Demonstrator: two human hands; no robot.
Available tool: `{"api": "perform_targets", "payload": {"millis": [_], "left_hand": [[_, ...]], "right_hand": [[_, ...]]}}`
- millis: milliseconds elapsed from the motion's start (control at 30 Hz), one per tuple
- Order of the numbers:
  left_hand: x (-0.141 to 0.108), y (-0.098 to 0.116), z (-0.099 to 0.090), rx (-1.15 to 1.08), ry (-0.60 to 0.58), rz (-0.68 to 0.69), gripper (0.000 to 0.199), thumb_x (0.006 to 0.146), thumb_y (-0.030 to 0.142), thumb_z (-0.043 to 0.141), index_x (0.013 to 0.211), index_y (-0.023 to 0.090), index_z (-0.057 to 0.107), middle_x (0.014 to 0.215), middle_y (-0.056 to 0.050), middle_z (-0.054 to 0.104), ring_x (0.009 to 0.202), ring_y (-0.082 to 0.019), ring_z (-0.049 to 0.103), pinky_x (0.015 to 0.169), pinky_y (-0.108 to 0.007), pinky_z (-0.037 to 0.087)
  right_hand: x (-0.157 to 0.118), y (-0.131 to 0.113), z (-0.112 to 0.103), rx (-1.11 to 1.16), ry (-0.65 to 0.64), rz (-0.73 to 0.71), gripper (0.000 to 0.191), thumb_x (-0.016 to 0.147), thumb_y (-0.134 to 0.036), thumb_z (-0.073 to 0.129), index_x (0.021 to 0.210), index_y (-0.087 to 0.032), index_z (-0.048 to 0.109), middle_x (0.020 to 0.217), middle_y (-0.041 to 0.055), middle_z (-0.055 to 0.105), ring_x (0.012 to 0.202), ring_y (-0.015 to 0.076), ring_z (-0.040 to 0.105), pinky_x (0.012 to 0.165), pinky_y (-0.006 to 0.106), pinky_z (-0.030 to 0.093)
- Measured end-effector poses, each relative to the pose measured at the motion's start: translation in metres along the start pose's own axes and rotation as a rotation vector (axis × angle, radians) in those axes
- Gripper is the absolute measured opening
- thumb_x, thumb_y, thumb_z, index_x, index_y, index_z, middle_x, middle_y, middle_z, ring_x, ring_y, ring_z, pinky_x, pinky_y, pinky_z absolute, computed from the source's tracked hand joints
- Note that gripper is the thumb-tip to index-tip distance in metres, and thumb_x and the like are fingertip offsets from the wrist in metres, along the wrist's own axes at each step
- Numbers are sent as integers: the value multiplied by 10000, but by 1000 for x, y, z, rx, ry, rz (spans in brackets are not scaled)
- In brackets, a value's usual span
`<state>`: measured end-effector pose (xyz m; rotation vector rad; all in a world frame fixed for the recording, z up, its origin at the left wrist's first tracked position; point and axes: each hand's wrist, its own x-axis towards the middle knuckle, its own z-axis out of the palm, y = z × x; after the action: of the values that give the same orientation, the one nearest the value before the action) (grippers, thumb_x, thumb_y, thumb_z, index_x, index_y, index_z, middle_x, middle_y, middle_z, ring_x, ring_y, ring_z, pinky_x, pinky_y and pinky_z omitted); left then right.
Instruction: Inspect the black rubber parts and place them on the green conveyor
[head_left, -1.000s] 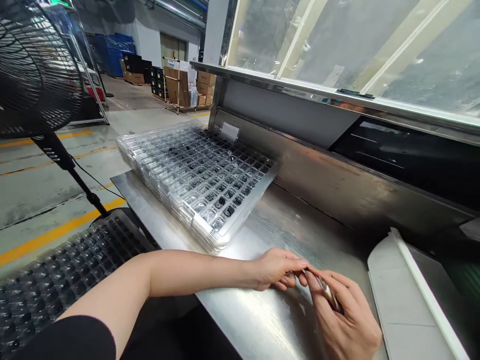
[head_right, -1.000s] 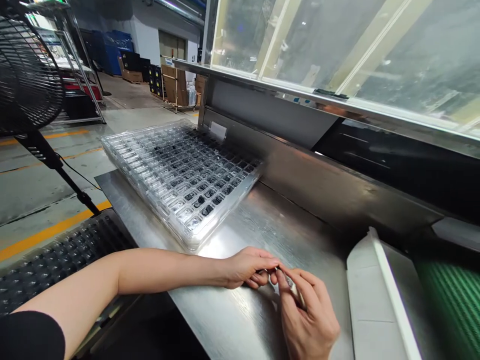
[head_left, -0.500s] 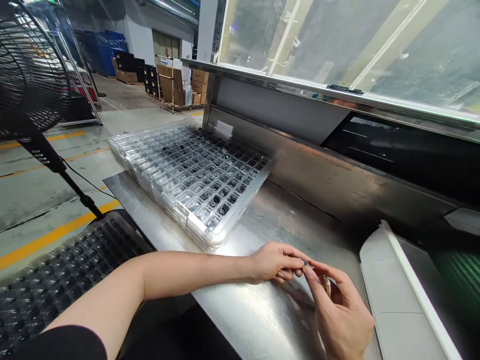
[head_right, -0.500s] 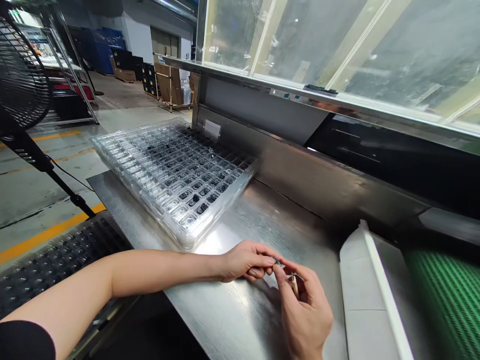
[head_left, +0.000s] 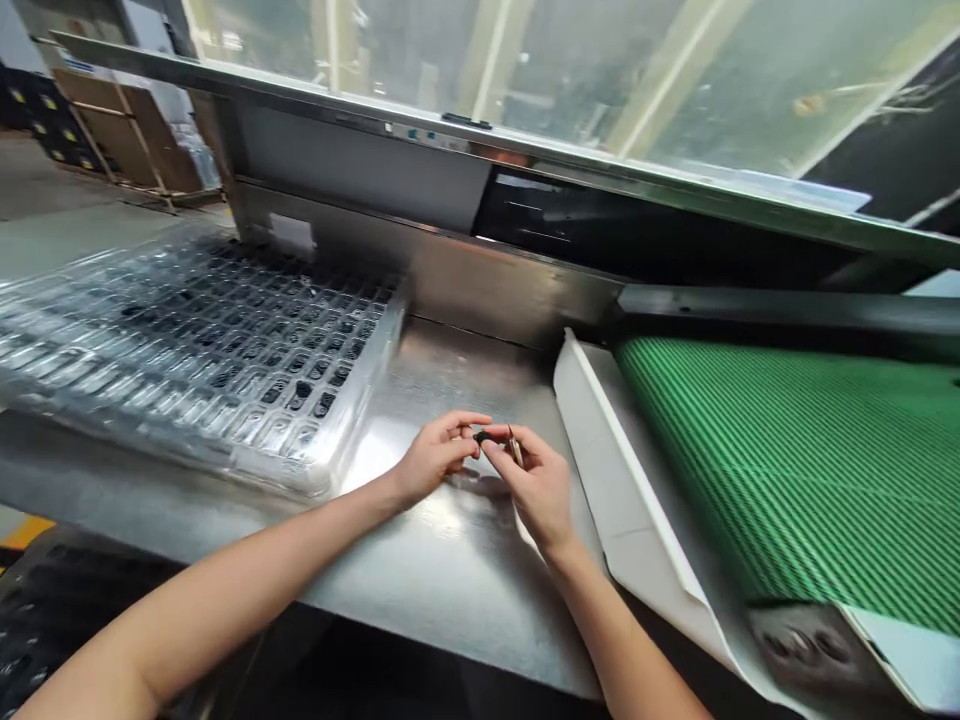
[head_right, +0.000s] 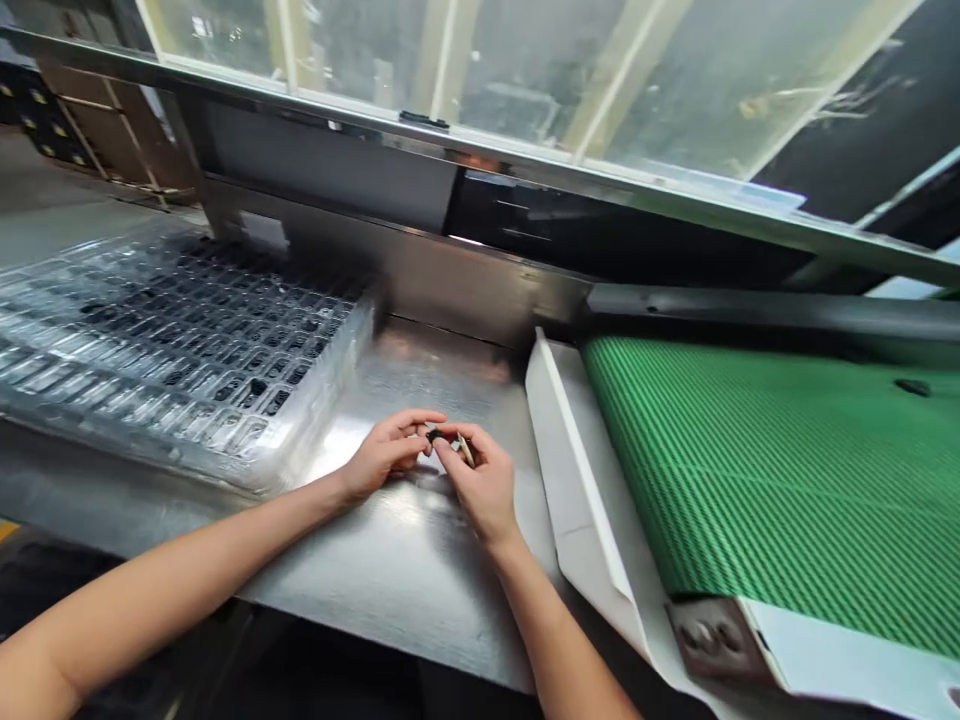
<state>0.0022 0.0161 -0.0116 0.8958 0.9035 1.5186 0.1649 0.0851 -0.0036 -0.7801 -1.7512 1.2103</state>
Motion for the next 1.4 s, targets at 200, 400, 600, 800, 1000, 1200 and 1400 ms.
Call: {"api": "perform_targets", "payload": {"millis": [200, 400, 600, 800, 1000, 1200, 1400], "left_hand": [[-2, 2, 0, 161, 49, 88, 410, 869, 402, 815, 1198, 159, 831, 931, -71, 728, 680, -114, 528, 569, -222, 358], [-2, -1, 1, 175, 74, 64, 457, 884, 486, 827, 1202, 158, 841, 918, -82, 744, 637, -104, 510, 535, -220, 352], [-1, -1, 1, 0, 38, -20, 610, 847, 567, 876, 1277, 143, 795, 803, -6, 639, 471, -18, 296, 444, -209, 196], [-4, 5, 2, -135, -11, -89, 514, 874, 472, 855, 1259, 137, 789, 844, -19, 651, 457, -9, 262, 432, -208, 123], [-5, 9, 3, -191, -10, -123, 451, 842, 387, 851, 1198, 116, 801, 831, -30, 662, 449, -9, 262, 443, -214, 108], [-7, 8, 4, -187, -17, -96, 444, 871, 425, 831, 1186, 113, 799, 839, -34, 652, 474, -18, 270, 452, -213, 124], [-7, 8, 5, -176, -14, -90, 452, 864, 450, 864, 1153, 110, 794, 828, -21, 633, 475, -11, 270, 443, -203, 137]], "right_hand": [[-1, -4, -1, 143, 9, 43, 256, 889, -442, 859, 948, -207, 779, 903, 58, 756, 823, 213, 666, 777, 343, 537], [-1, -8, -1, 151, 15, 66, 269, 897, -462, 849, 880, -208, 763, 766, 25, 689, 686, 177, 587, 656, 312, 491], [-1, -11, -2, 137, 10, 54, 262, 916, -467, 828, 924, -209, 790, 780, 31, 689, 697, 184, 581, 666, 322, 480], [-2, -11, -1, 84, 0, 13, 258, 936, -462, 806, 924, -206, 789, 769, 16, 680, 725, 184, 551, 719, 324, 449], [-3, -9, -2, 12, 23, 17, 306, 931, -501, 806, 873, -203, 764, 745, 5, 617, 678, 163, 450, 638, 305, 356], [-3, -8, -1, -27, 10, 6, 365, 946, -573, 763, 892, -212, 747, 780, 26, 659, 715, 191, 537, 681, 316, 442], [-4, -10, 0, -6, 12, -7, 304, 954, -506, 787, 874, -215, 753, 766, 12, 658, 702, 178, 526, 666, 303, 423]]}}
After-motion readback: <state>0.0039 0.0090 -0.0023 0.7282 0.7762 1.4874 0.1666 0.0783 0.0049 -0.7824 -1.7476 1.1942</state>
